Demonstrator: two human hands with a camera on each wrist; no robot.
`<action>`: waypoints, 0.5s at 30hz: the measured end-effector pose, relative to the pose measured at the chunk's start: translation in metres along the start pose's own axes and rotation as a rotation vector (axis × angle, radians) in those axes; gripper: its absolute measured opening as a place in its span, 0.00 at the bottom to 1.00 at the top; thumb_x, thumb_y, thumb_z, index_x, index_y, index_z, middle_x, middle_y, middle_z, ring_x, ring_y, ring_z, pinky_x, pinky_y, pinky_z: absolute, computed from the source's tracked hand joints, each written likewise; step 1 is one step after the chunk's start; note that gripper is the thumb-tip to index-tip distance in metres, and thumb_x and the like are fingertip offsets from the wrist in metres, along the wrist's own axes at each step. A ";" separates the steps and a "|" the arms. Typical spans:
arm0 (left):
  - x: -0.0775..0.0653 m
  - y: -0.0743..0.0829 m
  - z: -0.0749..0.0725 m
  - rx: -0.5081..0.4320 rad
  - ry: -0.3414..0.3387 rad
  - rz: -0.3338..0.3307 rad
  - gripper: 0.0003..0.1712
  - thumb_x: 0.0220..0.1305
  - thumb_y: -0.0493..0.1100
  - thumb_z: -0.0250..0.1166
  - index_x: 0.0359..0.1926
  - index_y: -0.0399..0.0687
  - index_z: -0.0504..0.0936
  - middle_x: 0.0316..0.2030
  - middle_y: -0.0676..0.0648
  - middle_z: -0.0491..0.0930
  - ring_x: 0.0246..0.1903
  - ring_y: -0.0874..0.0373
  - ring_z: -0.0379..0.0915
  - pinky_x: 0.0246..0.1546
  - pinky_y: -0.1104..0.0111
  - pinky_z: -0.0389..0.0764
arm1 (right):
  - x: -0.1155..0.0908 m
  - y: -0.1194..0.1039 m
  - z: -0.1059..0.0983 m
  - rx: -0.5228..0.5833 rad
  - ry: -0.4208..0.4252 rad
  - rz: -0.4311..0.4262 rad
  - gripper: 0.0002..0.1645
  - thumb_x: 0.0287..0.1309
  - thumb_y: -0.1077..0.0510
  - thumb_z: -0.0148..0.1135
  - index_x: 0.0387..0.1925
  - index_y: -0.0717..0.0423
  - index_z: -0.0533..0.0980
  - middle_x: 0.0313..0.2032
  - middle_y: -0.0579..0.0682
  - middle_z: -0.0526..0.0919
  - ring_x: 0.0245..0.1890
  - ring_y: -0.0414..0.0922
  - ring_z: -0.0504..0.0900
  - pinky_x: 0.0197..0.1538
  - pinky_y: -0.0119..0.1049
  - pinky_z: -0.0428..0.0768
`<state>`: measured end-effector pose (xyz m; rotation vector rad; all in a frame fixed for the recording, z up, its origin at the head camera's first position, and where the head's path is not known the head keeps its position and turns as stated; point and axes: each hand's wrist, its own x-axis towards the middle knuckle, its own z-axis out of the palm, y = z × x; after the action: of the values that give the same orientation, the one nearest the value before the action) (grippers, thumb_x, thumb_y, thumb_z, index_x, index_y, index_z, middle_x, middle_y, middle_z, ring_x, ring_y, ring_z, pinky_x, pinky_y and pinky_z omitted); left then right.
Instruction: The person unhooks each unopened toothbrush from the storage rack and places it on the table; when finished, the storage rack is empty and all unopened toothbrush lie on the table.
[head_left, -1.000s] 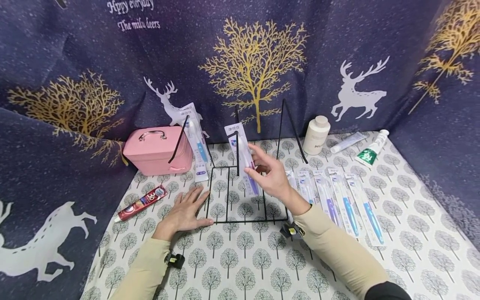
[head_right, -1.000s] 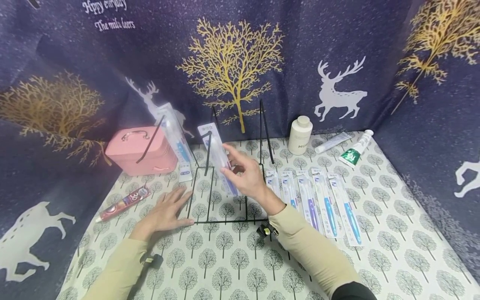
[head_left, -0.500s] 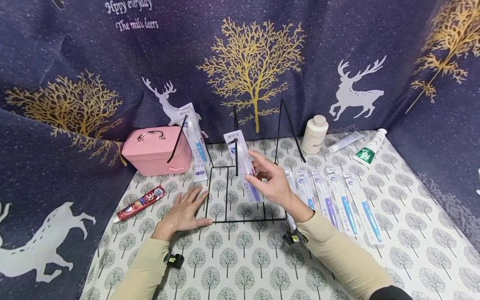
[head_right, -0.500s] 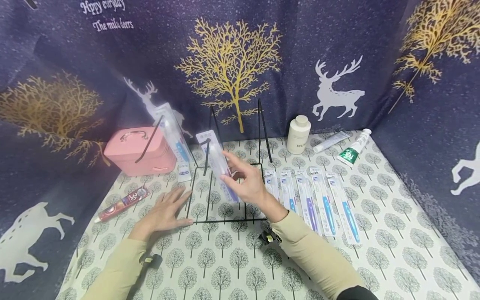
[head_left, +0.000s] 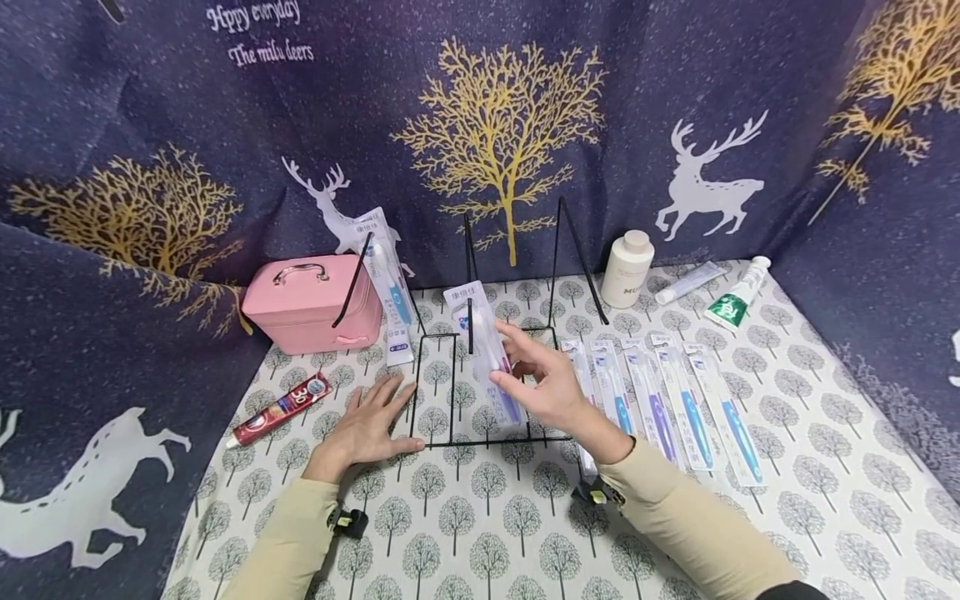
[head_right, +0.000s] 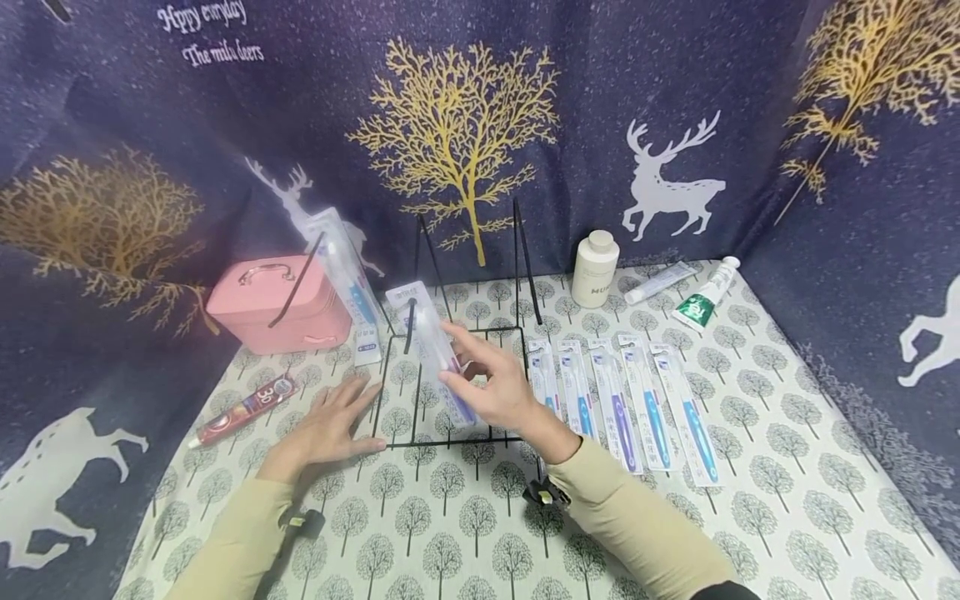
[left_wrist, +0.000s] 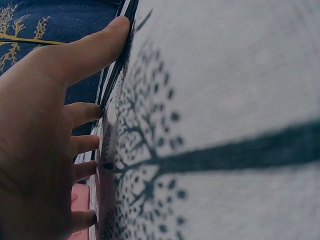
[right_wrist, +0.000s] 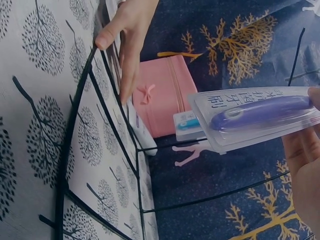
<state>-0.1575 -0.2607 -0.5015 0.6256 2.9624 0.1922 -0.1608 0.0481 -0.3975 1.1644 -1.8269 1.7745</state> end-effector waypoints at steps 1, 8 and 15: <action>0.000 0.000 0.000 0.000 -0.001 0.001 0.58 0.44 0.80 0.51 0.71 0.56 0.49 0.71 0.45 0.42 0.69 0.42 0.40 0.62 0.37 0.44 | -0.002 0.000 0.000 -0.001 -0.001 -0.007 0.37 0.42 0.79 0.60 0.58 0.75 0.61 0.31 0.66 0.79 0.24 0.50 0.79 0.25 0.38 0.83; -0.001 -0.001 0.003 -0.012 0.002 -0.006 0.57 0.44 0.79 0.52 0.71 0.57 0.48 0.71 0.45 0.41 0.69 0.42 0.39 0.63 0.37 0.43 | -0.013 0.011 0.002 -0.007 -0.012 -0.031 0.38 0.44 0.77 0.61 0.60 0.72 0.61 0.33 0.63 0.80 0.26 0.47 0.80 0.24 0.33 0.83; 0.000 -0.001 0.003 -0.016 0.006 -0.006 0.57 0.44 0.79 0.52 0.70 0.58 0.49 0.71 0.46 0.41 0.69 0.42 0.39 0.63 0.37 0.43 | -0.020 0.012 0.002 0.024 -0.029 -0.043 0.40 0.43 0.75 0.62 0.61 0.70 0.61 0.34 0.62 0.81 0.26 0.48 0.80 0.25 0.34 0.83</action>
<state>-0.1575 -0.2617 -0.5047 0.6146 2.9647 0.2178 -0.1570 0.0515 -0.4209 1.2360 -1.7875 1.7693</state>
